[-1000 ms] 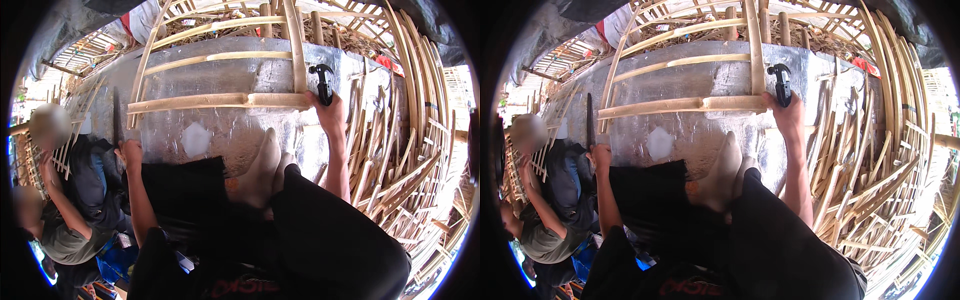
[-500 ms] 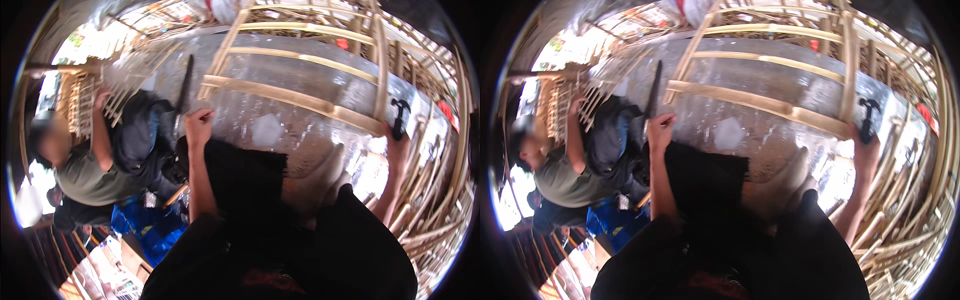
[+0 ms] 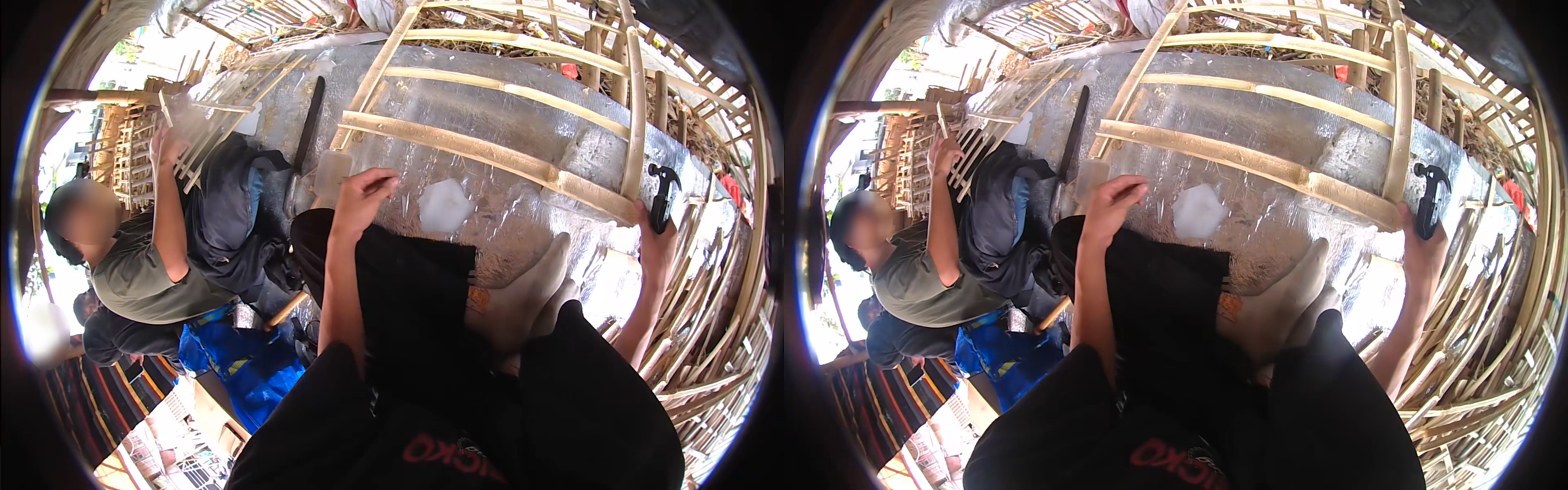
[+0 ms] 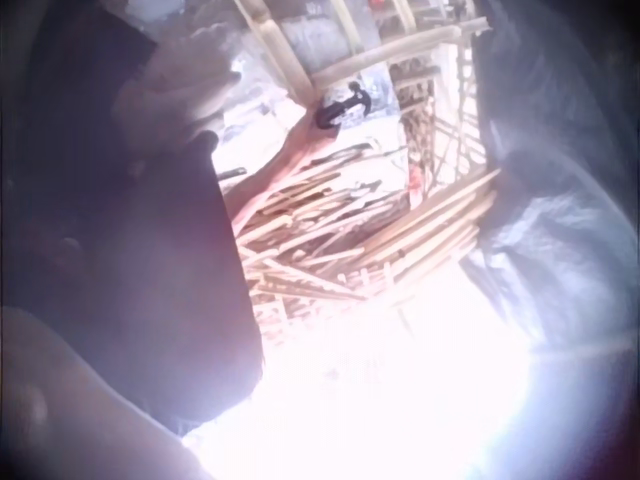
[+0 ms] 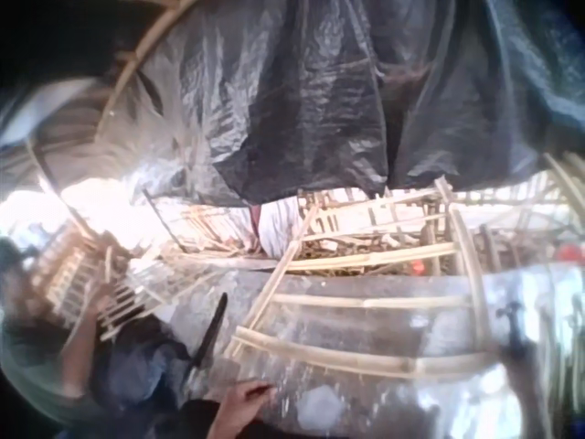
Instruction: The person assembles a bamboo lattice structure by hand using a hammer to secure joints and lifting the assembly to check the configuration.
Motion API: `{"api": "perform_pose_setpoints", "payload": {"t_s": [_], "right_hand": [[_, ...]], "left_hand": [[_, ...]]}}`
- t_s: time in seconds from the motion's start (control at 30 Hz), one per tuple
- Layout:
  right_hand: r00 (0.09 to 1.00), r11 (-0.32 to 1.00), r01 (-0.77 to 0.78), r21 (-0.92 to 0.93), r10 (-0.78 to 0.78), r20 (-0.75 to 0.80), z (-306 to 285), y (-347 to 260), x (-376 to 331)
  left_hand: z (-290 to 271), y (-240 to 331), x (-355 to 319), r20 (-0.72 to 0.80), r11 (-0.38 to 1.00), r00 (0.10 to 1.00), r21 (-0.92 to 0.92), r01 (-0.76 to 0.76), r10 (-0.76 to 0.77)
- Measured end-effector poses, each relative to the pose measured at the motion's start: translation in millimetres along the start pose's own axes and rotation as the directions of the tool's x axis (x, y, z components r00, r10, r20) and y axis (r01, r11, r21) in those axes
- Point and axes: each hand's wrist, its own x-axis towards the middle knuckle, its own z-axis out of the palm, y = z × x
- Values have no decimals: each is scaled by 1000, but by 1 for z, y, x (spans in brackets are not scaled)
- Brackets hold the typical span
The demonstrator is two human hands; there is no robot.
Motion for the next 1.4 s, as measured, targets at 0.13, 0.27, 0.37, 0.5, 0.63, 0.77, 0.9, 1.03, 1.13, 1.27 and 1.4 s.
{"api": "perform_pose_setpoints", "payload": {"t_s": [0.13, 0.27, 0.37, 0.5, 0.63, 0.77, 0.9, 1.03, 1.13, 1.27, 1.4], "right_hand": [[998, 998, -59, 18, 59, 1, 4, 1, -4], [998, 999, 41, 34, -40, -50, 5, 9, 0], [999, 999, 39, -2, -39, -17, 6, 11, 2], [999, 999, 42, -12, -42, -34, 7, 17, 3], [1000, 1000, 11, 14, -11, -5, 5, 11, 1], [1000, 999, -25, 37, 25, -4, 3, -5, -6], [997, 996, -79, 42, 79, -6, -5, 3, -1], [1000, 999, -28, 27, 28, -10, -4, 5, 1], [997, 974, -67, 216, 74, -25, 7, -4, -5], [996, 951, -42, 307, 65, -64, 5, 4, -3], [991, 928, -113, 355, 131, -27, -2, -12, -9]], "left_hand": [[35, 4, 11, 117, 993, 987, -26, 114, -111], [45, -19, 14, 154, 996, 988, -86, 2, 12], [45, -31, 15, 88, 999, 996, -41, 20, -17], [46, -29, 13, 104, 977, 989, -169, 126, -109], [44, -24, 9, 269, 917, 951, -319, 239, -154], [51, -18, 3, 431, 785, 901, -574, 234, 47], [79, 10, 2, 414, 853, 910, -484, 195, 27], [126, 60, 2, 321, 926, 927, -373, -61, 191], [180, 100, 3, 293, 895, 887, -377, -237, 358], [261, 136, 26, 378, 846, 757, -247, -472, 533], [302, 138, 34, 423, 810, 696, -209, -548, 580]]}}
